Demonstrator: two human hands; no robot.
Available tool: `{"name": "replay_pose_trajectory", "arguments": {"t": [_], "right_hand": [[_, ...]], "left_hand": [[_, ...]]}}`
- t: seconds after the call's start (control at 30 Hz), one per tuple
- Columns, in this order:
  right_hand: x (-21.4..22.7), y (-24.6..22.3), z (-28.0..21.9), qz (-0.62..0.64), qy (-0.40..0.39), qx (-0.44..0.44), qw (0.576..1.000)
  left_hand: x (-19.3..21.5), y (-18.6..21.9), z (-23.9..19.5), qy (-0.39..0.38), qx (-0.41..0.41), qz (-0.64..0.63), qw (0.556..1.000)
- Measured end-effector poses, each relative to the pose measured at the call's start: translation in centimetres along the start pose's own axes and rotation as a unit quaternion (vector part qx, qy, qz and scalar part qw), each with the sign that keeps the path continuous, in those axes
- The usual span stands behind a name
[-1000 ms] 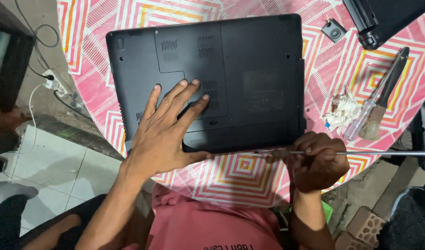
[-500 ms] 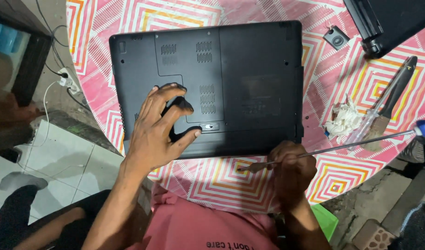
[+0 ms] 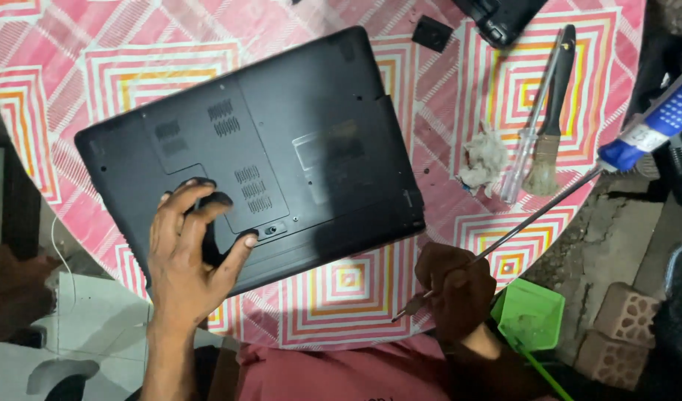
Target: The person uses a screwdriver to remove screws from the bottom panel of a laptop. They place the removed screws on the table and continue unscrewing the device.
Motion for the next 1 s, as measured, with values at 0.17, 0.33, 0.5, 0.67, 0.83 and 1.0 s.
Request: {"name": "replay_pose_trajectory", "arguments": {"t": [0.17, 0.33, 0.5, 0.67, 0.83, 1.0], "right_hand": [[3.5, 0.9, -0.7, 0.006, -0.004, 0.037, 0.999], [4.3, 4.9, -2.7, -0.077, -0.086, -0.091, 0.989], [3.1, 3.7, -0.5, -0.073, -0.106, -0.144, 0.981], [3.2, 2.7, 0.5, -0.094, -0.109, -0.1, 0.985], [3.1, 2.1, 0.7, -0.082, -0.107, -0.05, 0.99], [3.3, 1.7, 1.3, -0.057, -0.104, -0.062, 0.991]], "left_hand": [[-1.7, -0.2, 0.5, -0.076, 0.052, 0.097, 0.991], [-1.9, -0.2, 0.5, -0.078, 0.062, 0.12, 0.988], [-2.4, 0.5, 0.7, -0.062, 0.05, 0.124, 0.989], [-5.8, 6.6, 3.8, -0.085, -0.052, 0.114, 0.988], [-9.7, 15.1, 6.9, -0.194, -0.273, 0.083, 0.939], [-11.9, 15.8, 8.3, -0.219, -0.316, 0.069, 0.921]]}}
Point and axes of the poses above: each hand's wrist, its own z-axis towards the middle knuckle, its own x-axis out of the back of the hand, y = z × x, the point moved 10 cm from there along z, towards the middle knuckle, and after that the axes turned 7 degrees about -y, right-handed, at the moved point
